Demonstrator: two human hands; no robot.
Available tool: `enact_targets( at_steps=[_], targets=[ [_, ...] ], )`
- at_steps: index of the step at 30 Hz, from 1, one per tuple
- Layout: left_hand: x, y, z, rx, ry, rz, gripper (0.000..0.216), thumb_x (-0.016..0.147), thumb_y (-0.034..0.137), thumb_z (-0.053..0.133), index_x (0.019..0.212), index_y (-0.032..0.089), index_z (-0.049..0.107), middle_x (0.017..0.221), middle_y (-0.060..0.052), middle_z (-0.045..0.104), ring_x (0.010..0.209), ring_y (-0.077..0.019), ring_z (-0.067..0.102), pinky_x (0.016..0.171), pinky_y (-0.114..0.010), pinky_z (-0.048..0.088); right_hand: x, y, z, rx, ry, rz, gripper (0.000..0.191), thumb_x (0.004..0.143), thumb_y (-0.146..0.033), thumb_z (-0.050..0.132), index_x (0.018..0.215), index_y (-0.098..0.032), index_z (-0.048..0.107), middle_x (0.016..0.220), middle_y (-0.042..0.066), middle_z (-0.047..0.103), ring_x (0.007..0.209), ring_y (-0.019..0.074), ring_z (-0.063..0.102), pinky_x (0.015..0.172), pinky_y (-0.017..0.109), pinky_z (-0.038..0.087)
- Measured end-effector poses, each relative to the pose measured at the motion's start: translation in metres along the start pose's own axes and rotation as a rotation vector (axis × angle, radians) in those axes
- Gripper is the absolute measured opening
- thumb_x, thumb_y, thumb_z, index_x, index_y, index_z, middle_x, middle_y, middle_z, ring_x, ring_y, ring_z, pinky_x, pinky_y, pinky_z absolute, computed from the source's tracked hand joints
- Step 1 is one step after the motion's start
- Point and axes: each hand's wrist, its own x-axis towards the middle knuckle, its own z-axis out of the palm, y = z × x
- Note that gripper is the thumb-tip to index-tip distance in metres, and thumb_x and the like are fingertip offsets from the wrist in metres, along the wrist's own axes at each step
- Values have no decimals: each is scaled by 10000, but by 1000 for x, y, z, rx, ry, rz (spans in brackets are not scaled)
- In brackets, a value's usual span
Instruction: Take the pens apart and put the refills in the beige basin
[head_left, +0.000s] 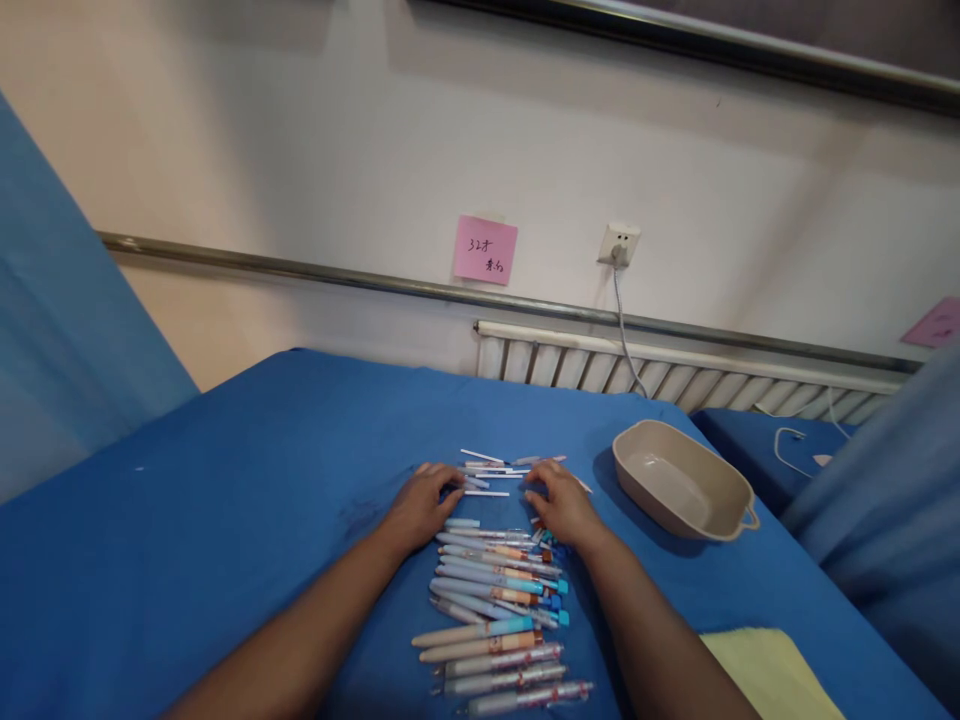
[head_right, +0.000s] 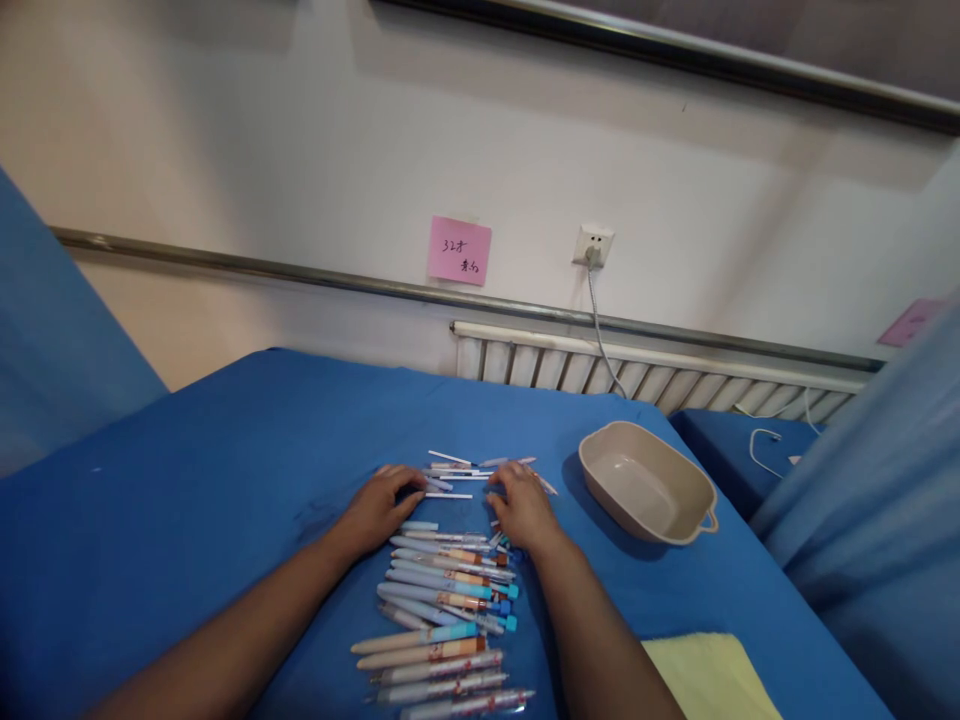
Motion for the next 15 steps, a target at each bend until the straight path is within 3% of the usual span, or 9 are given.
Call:
enact_targets(
  at_steps=[2, 7, 15],
  targets=[
    [0, -2, 1, -23, 44, -17, 192, 815, 266, 533, 962, 206, 641, 966, -50, 674, 927, -221, 568, 892, -363, 385, -2, -6, -3, -1, -27, -40, 195, 741, -205, 647, 934, -213, 623, 962, 36, 618, 899, 177, 562, 812, 292, 413],
    [1, -5, 3, -51, 68, -65, 207, 821, 288, 516, 948, 205, 656, 940, -51, 680, 921, -222, 574, 859, -349, 409, -11, -37, 3, 26, -267, -184, 160, 739, -245, 666, 898, -232, 654, 866, 11, 644, 778, 154, 579, 690, 242, 416],
    [1, -8, 5, -100, 91, -67, 200, 814, 293, 519, 906, 209, 675, 903, -46, 686, 899, -214, 587, 837, -329, 422, -12, -42, 6, -79, -246, -229, 157, 763, -303, 664, 892, -214, 659, 862, 32, 659, 825, 175, 575, 724, 261, 393]
  ],
)
